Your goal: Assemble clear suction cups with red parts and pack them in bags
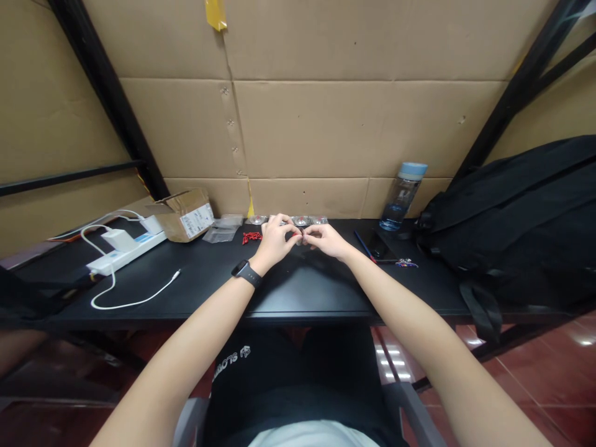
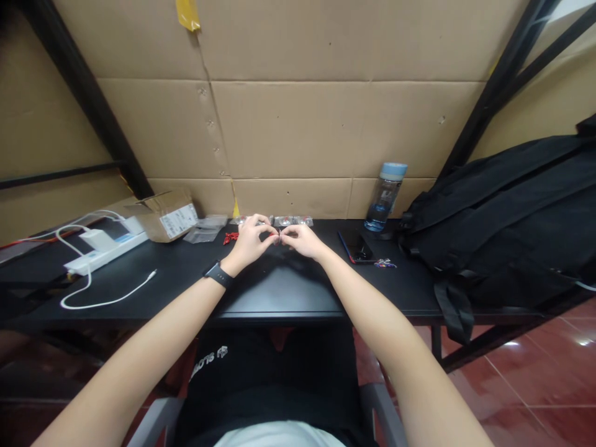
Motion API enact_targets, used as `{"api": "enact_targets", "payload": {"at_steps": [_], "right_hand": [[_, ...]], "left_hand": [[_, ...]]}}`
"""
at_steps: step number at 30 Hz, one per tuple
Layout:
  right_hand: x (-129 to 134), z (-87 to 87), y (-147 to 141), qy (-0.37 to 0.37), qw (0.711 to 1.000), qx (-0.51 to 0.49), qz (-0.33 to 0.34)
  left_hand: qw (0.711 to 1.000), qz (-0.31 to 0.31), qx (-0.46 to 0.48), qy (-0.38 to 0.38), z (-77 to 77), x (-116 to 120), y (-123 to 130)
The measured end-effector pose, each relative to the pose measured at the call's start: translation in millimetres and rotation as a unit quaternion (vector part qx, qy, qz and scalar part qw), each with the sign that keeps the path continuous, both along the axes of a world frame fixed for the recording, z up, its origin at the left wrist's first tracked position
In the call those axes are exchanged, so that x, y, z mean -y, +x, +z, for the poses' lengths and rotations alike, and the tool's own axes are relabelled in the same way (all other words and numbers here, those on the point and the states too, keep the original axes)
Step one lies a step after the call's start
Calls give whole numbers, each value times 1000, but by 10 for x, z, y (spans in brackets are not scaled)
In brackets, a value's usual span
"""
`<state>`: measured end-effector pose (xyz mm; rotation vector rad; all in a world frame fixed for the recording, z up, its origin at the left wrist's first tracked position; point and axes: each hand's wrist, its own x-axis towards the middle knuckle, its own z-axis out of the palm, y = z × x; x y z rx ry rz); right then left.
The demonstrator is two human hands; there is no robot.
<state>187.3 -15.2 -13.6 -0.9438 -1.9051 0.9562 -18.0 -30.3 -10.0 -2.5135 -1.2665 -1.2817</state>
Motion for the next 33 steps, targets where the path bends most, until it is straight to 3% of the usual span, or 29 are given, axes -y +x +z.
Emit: {"api": "enact_targets", "payload": {"at_steps": [3,7,17,25,28,33], "right_hand": [[-12,27,41,91,993,69,-5],[3,79,107,226,957,182,-3],[17,100,115,236,955,178,18],[-45,-8,68,237,946,219,-6],[-97,-50,97,245,935,253,-41],[-165,-84,182,216,912,313,-157]], "left_hand": [[999,-9,38,-13,33,9,-13],[997,-36,42,-50,36,-4,-48],[979,-64,-133,-140,-110,-58,-62],[970,-71,-184,-144,-192,-119,-66],[978,-21,-164,-129,-149,-173,-149],[977,173,-100,-69,-44,-323,-582]]}}
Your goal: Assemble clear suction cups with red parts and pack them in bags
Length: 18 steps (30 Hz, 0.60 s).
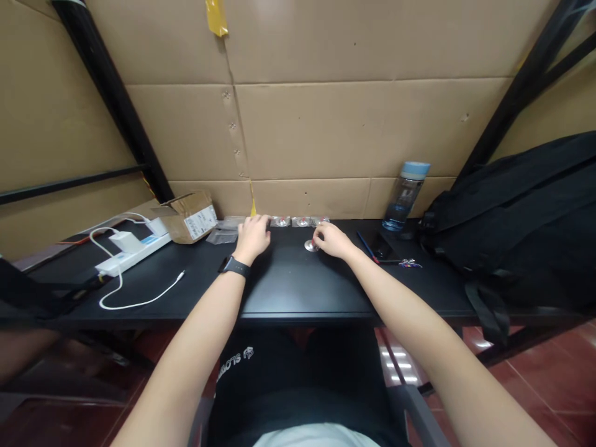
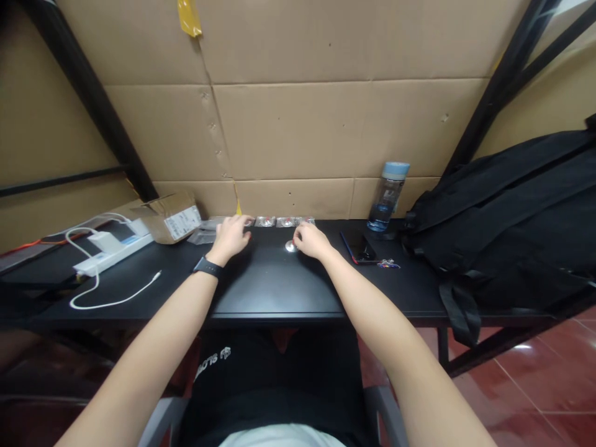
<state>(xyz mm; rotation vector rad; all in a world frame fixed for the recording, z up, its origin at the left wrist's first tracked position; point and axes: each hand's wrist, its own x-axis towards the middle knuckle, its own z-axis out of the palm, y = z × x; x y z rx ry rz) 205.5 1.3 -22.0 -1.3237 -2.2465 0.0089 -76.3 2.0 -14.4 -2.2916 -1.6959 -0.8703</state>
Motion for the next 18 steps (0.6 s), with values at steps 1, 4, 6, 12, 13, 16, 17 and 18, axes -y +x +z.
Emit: {"api": "enact_targets", "payload": {"at_steps": [1,4,6,12,13,16,17,18], "right_hand": [[-14,-6,12,-3,1000,2,-22],[-60,-9,53,-11,998,1,-61],[-84,14,109,-19,997,-1,-69],[-65,182,474,-127,990,59,-36],[-59,202,532,-146,986,69,-33],[-60,219,636,-187,980,63,-34],[-66,213,647,-194,979,53,-33],[-72,204,650,-200,978,45,-30]], "left_hand": [[999,34,-1,-3,7,-30,-116],[993,97,-16,-59,-3,-111,-430],[989,113,-20,-97,-16,-155,-558],[994,30,-33,-100,-70,-198,-426],[995,25,-42,-90,-91,-193,-364],[996,14,-76,-53,-157,-168,-202],[995,8,-86,-42,-173,-158,-163],[995,1,-94,-33,-183,-147,-132]]}}
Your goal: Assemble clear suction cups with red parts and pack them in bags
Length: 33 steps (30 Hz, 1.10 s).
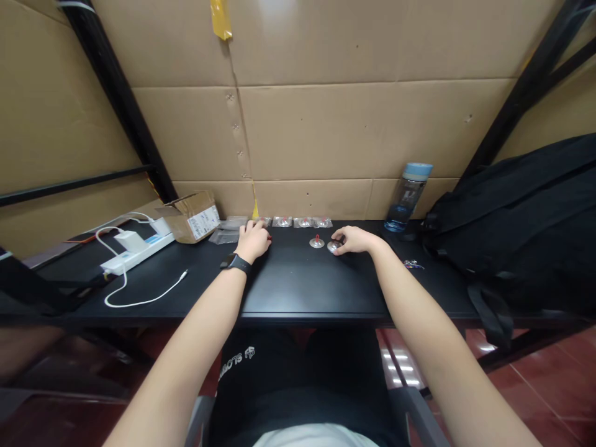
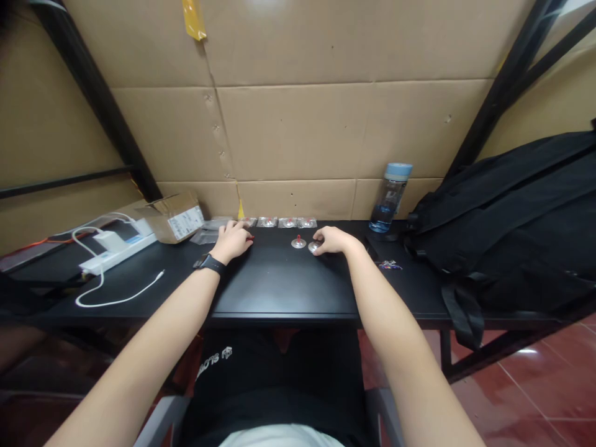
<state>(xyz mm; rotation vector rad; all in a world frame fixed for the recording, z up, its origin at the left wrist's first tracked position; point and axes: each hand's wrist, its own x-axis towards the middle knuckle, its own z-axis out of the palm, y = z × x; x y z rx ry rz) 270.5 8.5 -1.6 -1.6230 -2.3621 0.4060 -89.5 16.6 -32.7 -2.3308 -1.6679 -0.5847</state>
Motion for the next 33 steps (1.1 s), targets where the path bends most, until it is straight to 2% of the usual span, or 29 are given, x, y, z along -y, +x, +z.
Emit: {"api": "enact_targets", "payload": {"at_steps": [7,15,19,21,27,33], "right_hand": [[-6,-17,-33,-7,1000,-4,14],[30,20,-11,-6,1000,-8,17],[31,38,9,2,1000,-8,10],[41,51,11,13,1000,-23,15],[137,89,-112,11,983,-175,59],[266,114,-387,-27,933,-340,116]], "left_hand": [[998,-54,8,-7,43,72,128],[998,-54,12,-37,-15,55,204],[998,-54,39,-19,38,92,233],[995,-74,64,-18,86,127,262],[979,-157,131,-14,197,249,407],[967,-190,169,-9,252,312,526]]}}
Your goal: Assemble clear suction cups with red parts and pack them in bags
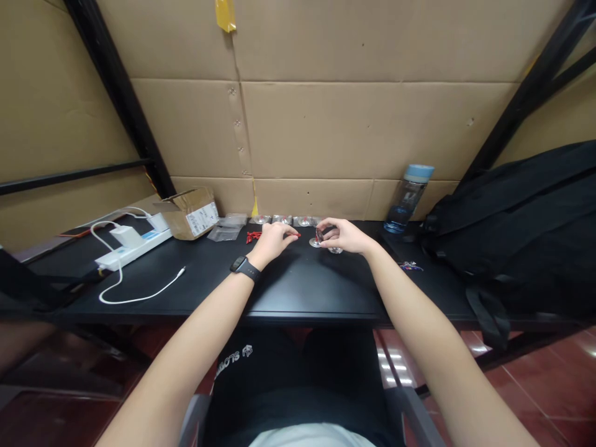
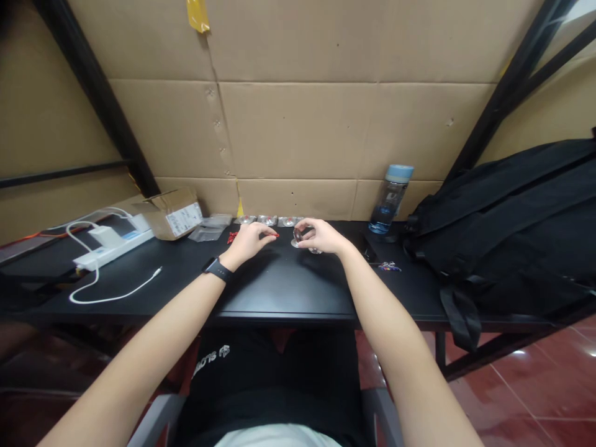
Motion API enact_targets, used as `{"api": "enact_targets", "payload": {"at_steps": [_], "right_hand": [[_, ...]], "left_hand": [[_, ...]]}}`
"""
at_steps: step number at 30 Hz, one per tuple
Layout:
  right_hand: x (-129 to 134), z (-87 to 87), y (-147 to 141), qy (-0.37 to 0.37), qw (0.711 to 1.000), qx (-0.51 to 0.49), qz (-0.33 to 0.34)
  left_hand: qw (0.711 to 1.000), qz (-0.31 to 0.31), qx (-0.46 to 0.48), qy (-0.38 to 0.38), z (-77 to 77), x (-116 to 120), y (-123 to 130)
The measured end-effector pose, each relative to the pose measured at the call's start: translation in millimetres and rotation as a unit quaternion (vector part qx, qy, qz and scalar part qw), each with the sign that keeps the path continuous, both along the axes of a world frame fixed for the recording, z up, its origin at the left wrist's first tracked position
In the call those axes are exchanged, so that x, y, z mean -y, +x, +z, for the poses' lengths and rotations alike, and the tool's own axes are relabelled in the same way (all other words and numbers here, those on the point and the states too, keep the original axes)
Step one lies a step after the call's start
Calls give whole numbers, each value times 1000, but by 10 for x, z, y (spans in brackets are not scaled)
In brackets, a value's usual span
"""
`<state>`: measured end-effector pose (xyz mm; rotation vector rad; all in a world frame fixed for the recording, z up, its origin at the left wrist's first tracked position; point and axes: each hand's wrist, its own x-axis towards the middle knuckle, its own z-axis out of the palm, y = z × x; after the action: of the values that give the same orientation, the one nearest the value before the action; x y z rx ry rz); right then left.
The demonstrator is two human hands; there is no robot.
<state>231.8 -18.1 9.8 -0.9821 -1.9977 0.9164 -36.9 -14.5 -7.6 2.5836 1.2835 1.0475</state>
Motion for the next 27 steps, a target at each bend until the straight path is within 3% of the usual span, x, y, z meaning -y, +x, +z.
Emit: {"api": "enact_targets", "payload": {"at_steps": [5,10,27], "right_hand": [[33,-69,-200,-13,997,-75,16],[44,-153,-366,-9,990,-133,38],[20,-281,-507,13,989,-143,30]], "left_hand": [[1000,-10,17,15,30,73,57],[997,31,43,58,45,143,98],[991,55,31,120,-9,128,105]]}}
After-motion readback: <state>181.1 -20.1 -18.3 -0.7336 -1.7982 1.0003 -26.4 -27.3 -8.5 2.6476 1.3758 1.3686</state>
